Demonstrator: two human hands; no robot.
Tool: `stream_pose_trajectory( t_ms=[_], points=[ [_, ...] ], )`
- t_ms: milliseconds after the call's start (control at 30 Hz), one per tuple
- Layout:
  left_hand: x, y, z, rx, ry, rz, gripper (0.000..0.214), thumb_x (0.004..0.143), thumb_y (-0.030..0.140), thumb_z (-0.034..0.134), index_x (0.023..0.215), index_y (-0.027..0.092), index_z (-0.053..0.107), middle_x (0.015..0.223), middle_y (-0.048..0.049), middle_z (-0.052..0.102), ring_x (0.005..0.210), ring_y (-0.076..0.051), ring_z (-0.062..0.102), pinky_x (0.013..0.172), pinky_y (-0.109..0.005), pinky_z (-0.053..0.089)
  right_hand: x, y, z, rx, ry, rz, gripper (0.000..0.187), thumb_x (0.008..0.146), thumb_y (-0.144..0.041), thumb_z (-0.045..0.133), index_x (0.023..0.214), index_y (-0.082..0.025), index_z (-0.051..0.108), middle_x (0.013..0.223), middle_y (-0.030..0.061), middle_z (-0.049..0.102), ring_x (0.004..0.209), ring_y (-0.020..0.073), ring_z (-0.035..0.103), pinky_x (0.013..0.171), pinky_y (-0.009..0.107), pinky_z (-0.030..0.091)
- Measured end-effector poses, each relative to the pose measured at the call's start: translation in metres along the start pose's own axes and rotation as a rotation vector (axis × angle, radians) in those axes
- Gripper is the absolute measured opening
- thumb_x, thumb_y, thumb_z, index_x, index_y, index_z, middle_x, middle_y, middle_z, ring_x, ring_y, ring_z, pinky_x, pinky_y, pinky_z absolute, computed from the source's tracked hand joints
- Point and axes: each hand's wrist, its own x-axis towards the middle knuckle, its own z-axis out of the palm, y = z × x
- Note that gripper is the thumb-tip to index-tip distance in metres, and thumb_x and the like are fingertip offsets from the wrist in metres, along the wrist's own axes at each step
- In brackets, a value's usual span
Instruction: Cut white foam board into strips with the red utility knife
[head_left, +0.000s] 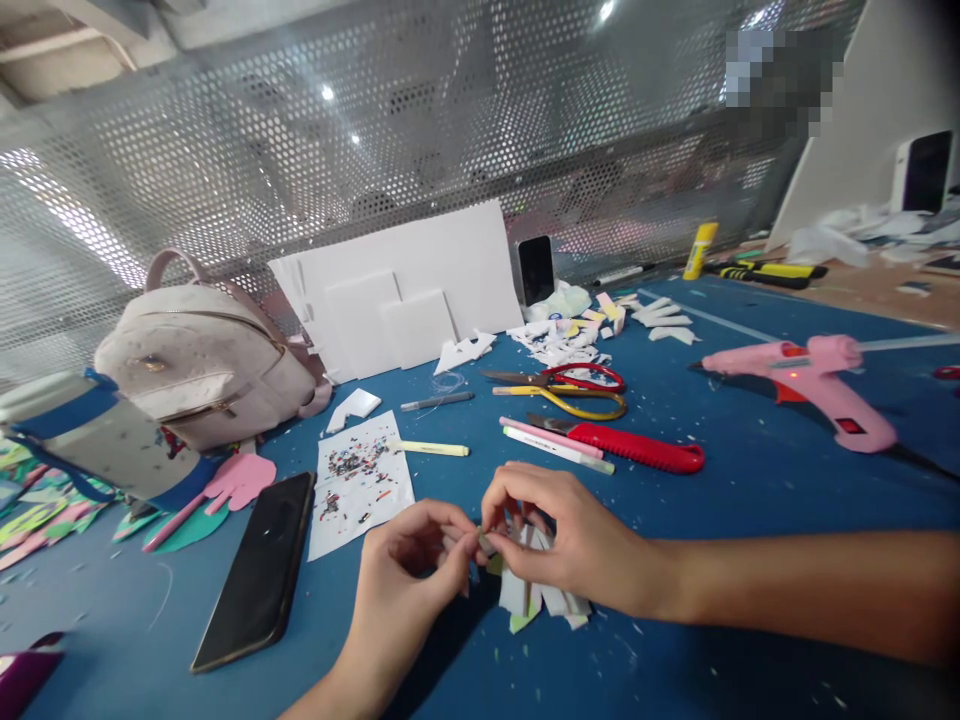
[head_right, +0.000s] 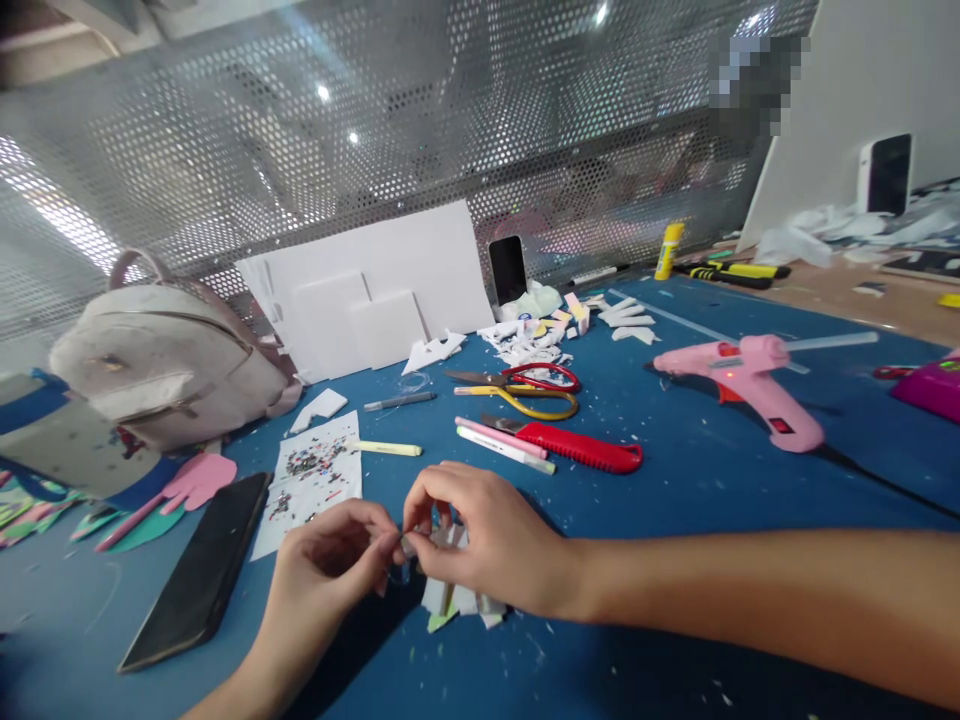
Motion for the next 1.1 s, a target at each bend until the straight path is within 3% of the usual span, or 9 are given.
stream_pose_trajectory(
  t_ms=[367,767,1100],
  points=[
    [-0.002,0.006,0.003,0.014,0.041,-0.038,0.018,0.079,0.030,0.077,0.073,0.015,0.071,0.060,-0.0017,0.070,0.047,-0.007,0.056,0.049,-0.014,0.044,0.000,0.003,0.001,0.007,0.003,0.023,0.015,0.080,-0.005,0.067,0.085,-0.019,0.063,0.079,-0.0044,0.060,0.070,0.0093,0.052,0.064,0.021,0.040],
    [0.003,-0.007,-0.004,-0.083,-0.010,-0.055,0.015,0.081,0.030,0.078,0.078,0.015,0.077,0.065,-0.0056,0.076,0.043,-0.007,0.058,0.037,-0.011,0.036,-0.001,0.001,0.000,0.017,0.019,0.008,0.014,0.080,-0.005,0.066,0.082,-0.019,0.065,0.078,-0.0040,0.063,0.071,0.0100,0.053,0.065,0.021,0.040],
    [0.001,-0.005,-0.006,-0.050,0.001,-0.082,0.015,0.080,0.028,0.079,0.079,0.013,0.078,0.066,-0.0085,0.078,0.044,-0.011,0.064,0.041,-0.016,0.043,-0.001,0.001,-0.001,0.014,0.018,-0.008,0.010,0.082,-0.009,0.067,0.083,-0.019,0.065,0.078,-0.0026,0.064,0.071,0.0112,0.053,0.065,0.022,0.041]
  ],
)
